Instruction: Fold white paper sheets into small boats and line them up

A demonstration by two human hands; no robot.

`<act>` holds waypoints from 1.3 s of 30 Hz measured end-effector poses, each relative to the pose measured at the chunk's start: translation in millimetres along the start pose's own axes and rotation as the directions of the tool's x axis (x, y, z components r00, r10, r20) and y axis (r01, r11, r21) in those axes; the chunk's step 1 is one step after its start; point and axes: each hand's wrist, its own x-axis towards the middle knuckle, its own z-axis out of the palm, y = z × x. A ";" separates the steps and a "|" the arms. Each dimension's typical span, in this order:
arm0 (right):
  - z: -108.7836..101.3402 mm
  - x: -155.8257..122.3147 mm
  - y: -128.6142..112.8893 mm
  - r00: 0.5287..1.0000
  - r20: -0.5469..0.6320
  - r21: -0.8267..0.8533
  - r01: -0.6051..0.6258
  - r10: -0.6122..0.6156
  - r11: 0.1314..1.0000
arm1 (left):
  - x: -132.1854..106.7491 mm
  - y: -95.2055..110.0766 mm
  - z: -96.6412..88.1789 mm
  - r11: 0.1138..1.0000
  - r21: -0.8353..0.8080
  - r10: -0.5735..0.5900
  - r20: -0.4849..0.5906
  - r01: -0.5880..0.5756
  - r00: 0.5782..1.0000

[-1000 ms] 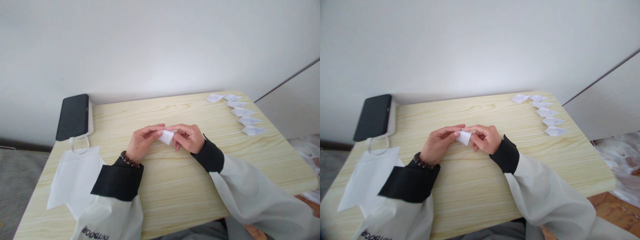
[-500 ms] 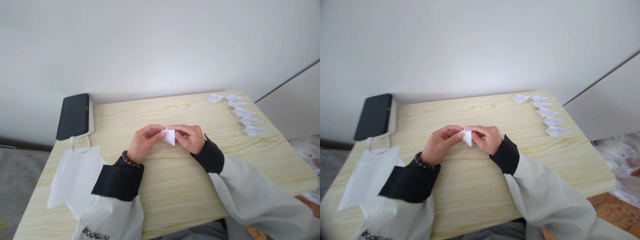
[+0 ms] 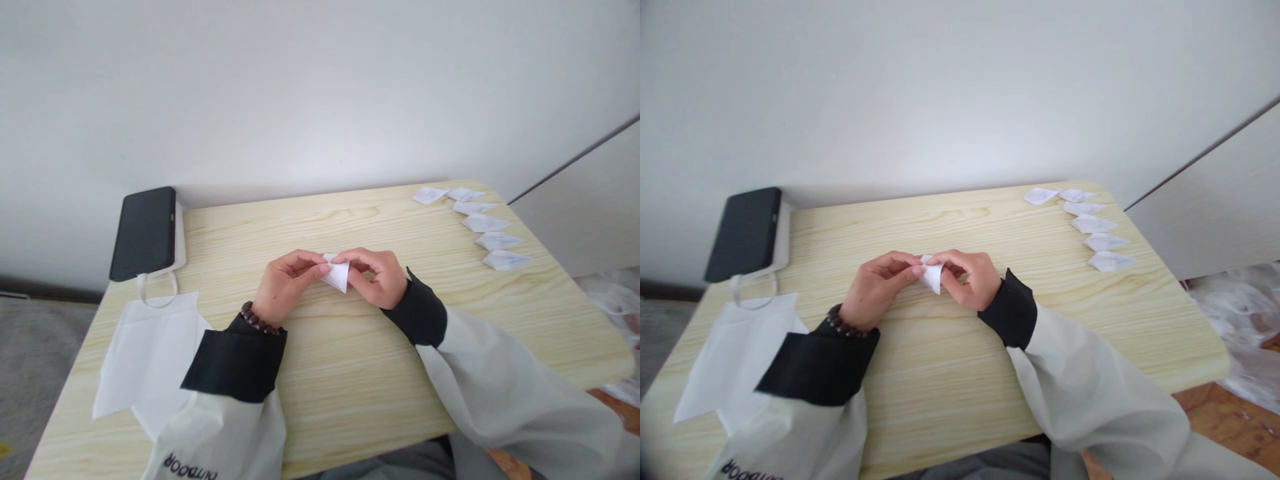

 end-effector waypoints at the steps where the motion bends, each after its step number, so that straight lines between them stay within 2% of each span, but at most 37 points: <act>1: 0.1 -0.1 0.4 1.000 0.002 -0.001 -0.007 0.007 1.000 | 0.0 -0.2 0.0 1.000 -0.001 -0.003 -0.002 0.003 1.000; 13: 0.4 -1.4 1.5 0.996 -0.047 0.095 -0.068 0.073 0.993 | -0.3 1.0 1.8 0.999 0.001 0.042 -0.046 -0.042 0.998; 18: -0.8 -3.7 4.2 0.997 -0.015 0.175 -0.072 0.076 0.982 | -1.3 1.5 1.9 0.999 -0.014 0.049 -0.046 -0.050 0.998; 25: -1.0 0.4 1.1 0.997 -0.063 0.072 -0.046 0.050 0.996 | -1.0 0.6 1.8 0.995 0.003 0.096 -0.061 -0.096 0.994; 30: -0.2 1.1 3.3 0.993 -0.085 0.078 -0.071 0.078 0.994 | -0.3 -1.3 3.1 0.985 0.060 0.165 -0.108 -0.159 0.980; 34: 1.9 0.8 6.1 0.983 -0.110 0.151 -0.130 0.148 0.980 | -1.2 -0.3 2.6 0.971 0.160 0.200 -0.144 -0.176 0.969; 39: 4.3 2.4 6.8 0.961 -0.134 0.325 -0.187 0.241 0.927 | -2.7 -0.4 0.9 0.965 0.210 0.184 -0.115 -0.157 0.976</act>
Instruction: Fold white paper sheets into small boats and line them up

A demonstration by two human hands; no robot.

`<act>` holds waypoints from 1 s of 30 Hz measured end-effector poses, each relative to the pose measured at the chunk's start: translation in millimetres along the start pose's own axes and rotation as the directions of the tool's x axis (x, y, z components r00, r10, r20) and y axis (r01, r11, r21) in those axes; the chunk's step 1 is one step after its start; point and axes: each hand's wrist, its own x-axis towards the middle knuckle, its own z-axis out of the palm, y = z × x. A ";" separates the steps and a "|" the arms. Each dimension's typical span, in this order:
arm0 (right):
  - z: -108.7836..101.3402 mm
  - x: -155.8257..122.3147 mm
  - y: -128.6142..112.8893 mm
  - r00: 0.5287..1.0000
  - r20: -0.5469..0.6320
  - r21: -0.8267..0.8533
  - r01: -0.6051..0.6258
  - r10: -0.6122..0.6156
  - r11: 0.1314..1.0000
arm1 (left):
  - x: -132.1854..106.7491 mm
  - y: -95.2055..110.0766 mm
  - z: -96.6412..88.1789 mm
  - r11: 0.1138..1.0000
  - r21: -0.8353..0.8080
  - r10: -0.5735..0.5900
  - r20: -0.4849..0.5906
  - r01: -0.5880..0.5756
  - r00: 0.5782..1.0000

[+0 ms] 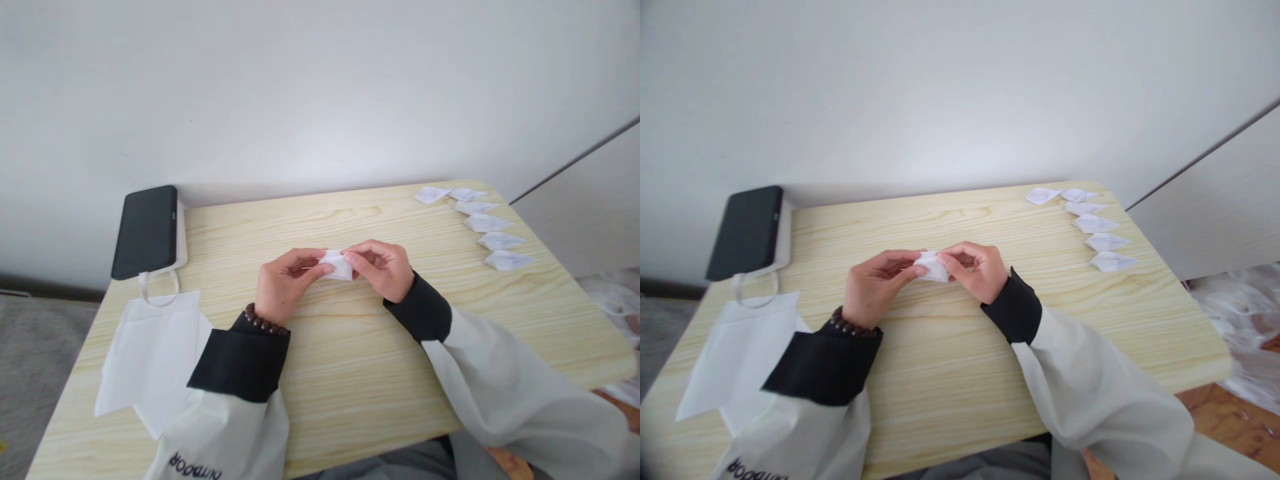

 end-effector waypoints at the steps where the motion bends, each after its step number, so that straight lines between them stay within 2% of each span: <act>1: 0.2 0.3 -0.1 1.000 -0.002 0.028 -0.011 0.011 1.000 | -0.2 -0.3 0.1 1.000 -0.005 0.004 0.000 -0.004 1.000; 8: -0.2 1.1 -2.3 0.997 0.047 0.120 -0.059 0.054 0.991 | -0.9 -0.6 1.9 0.997 -0.050 0.057 -0.081 -0.062 0.995; 12: -0.2 1.2 -2.3 0.997 0.050 0.119 -0.065 0.060 0.991 | 0.2 -1.1 1.2 0.998 -0.034 0.050 -0.066 -0.052 0.997; 20: 0.0 1.1 1.4 0.997 0.064 0.155 -0.056 0.047 0.986 | 3.3 -3.6 -0.7 0.989 -0.147 0.003 0.007 -0.002 1.000; 30: 0.5 2.5 -0.2 0.997 0.073 0.135 -0.048 0.038 0.990 | 2.4 -0.6 0.0 0.990 -0.141 -0.003 0.020 0.005 1.000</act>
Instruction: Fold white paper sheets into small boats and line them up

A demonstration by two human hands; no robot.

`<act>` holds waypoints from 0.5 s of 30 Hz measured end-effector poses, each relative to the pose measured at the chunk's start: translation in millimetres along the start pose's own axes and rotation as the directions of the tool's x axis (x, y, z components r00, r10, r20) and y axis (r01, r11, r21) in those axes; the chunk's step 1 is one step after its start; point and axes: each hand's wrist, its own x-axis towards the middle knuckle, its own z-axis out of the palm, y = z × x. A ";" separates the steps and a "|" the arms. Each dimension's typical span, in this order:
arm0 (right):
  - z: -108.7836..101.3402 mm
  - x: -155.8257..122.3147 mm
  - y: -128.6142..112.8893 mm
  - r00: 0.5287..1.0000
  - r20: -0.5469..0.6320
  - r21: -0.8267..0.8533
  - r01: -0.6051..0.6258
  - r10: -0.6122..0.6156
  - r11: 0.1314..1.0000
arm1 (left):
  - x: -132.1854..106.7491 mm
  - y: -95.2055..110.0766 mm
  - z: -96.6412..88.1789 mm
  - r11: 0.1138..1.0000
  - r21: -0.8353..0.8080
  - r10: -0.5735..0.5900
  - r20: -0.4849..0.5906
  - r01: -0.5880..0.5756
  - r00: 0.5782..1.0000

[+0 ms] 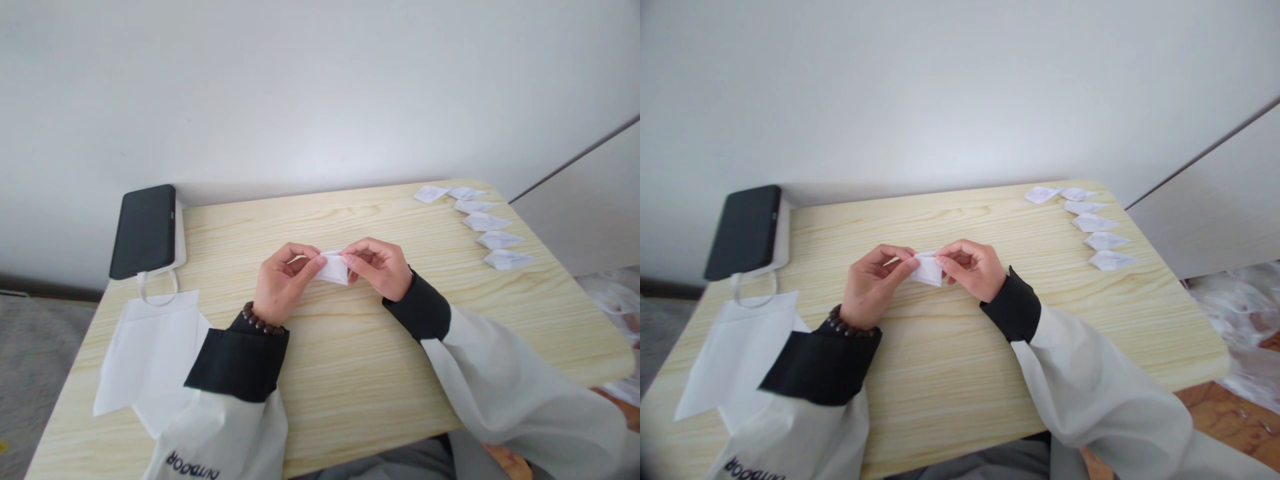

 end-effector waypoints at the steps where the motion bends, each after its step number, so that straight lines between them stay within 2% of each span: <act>1: 0.0 -0.1 -0.1 1.000 0.001 -0.002 0.000 0.000 1.000 | 0.0 0.0 0.1 1.000 0.006 0.003 -0.006 -0.003 1.000; 5: 0.0 -0.3 0.0 1.000 -0.010 -0.011 0.000 0.000 1.000 | 0.1 0.9 0.5 0.999 0.024 -0.032 -0.025 0.033 0.999; 10: 0.7 -0.5 -0.4 1.000 -0.017 -0.039 -0.023 0.022 0.999 | -0.2 2.4 0.1 0.994 0.032 -0.105 0.009 0.104 0.994; 15: 0.9 -1.4 -0.7 0.999 -0.006 -0.062 -0.038 0.038 0.997 | 0.2 0.5 -0.7 0.994 0.069 -0.088 -0.025 0.090 0.996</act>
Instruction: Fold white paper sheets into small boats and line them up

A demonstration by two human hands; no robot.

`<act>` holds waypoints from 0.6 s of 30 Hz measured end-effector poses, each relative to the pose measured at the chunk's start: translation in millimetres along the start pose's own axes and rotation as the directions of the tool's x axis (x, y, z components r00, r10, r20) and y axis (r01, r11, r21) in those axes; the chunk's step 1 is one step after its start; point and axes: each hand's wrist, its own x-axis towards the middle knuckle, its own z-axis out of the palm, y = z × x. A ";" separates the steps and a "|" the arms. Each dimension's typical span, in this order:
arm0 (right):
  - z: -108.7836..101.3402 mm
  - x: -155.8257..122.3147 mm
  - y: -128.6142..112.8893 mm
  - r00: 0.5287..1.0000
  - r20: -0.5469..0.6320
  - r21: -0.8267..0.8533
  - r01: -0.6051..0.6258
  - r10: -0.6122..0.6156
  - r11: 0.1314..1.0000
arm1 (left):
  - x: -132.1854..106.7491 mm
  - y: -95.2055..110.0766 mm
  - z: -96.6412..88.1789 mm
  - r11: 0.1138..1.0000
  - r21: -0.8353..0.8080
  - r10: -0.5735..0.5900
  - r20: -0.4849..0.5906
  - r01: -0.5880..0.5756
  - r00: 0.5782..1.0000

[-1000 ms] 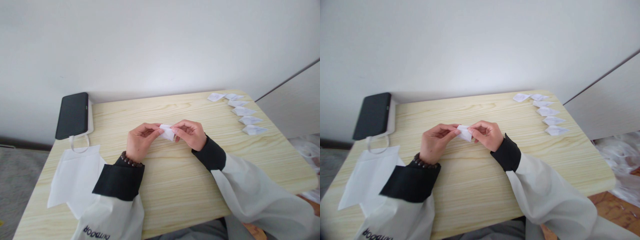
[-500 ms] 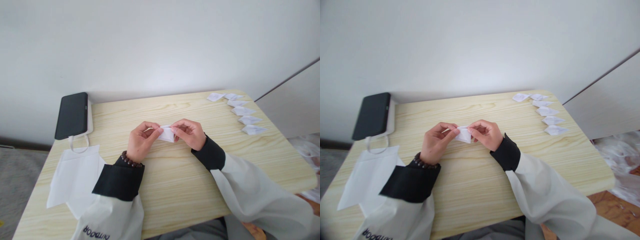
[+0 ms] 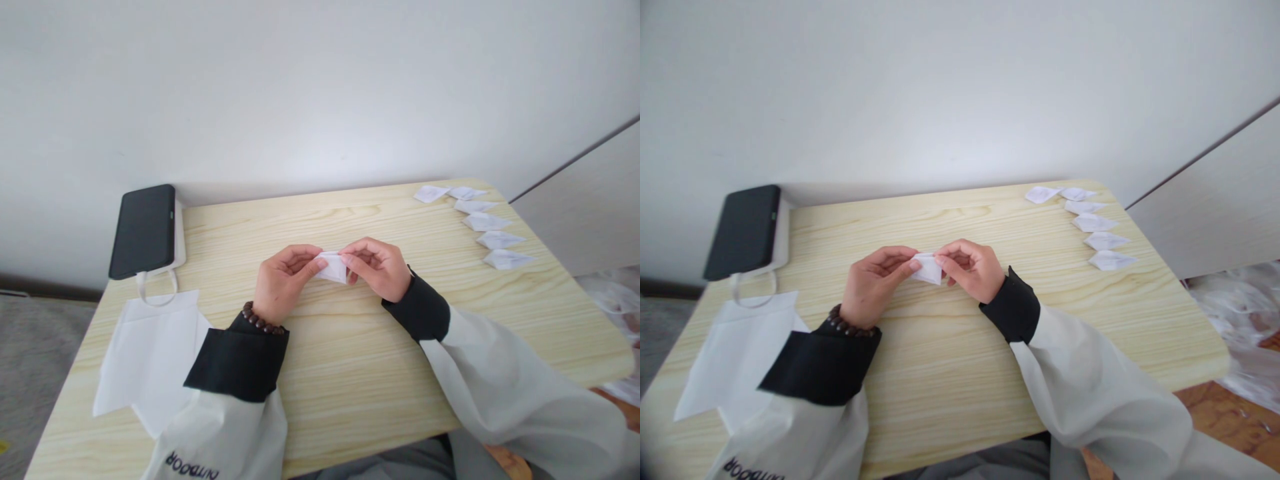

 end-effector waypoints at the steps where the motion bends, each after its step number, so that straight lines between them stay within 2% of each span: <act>1: -0.1 -0.1 0.4 1.000 0.006 -0.006 0.003 -0.003 1.000 | 0.2 -0.6 0.1 1.000 -0.003 0.006 -0.004 -0.006 1.000; 9: -1.5 -0.9 3.5 1.000 0.012 -0.029 -0.013 0.013 1.000 | 1.1 -2.8 0.4 0.999 -0.007 0.033 -0.036 -0.034 0.999; 18: -2.0 0.6 -3.4 0.997 0.078 -0.245 0.035 -0.016 0.969 | 0.2 -1.0 1.0 1.000 -0.007 0.010 -0.052 -0.011 0.999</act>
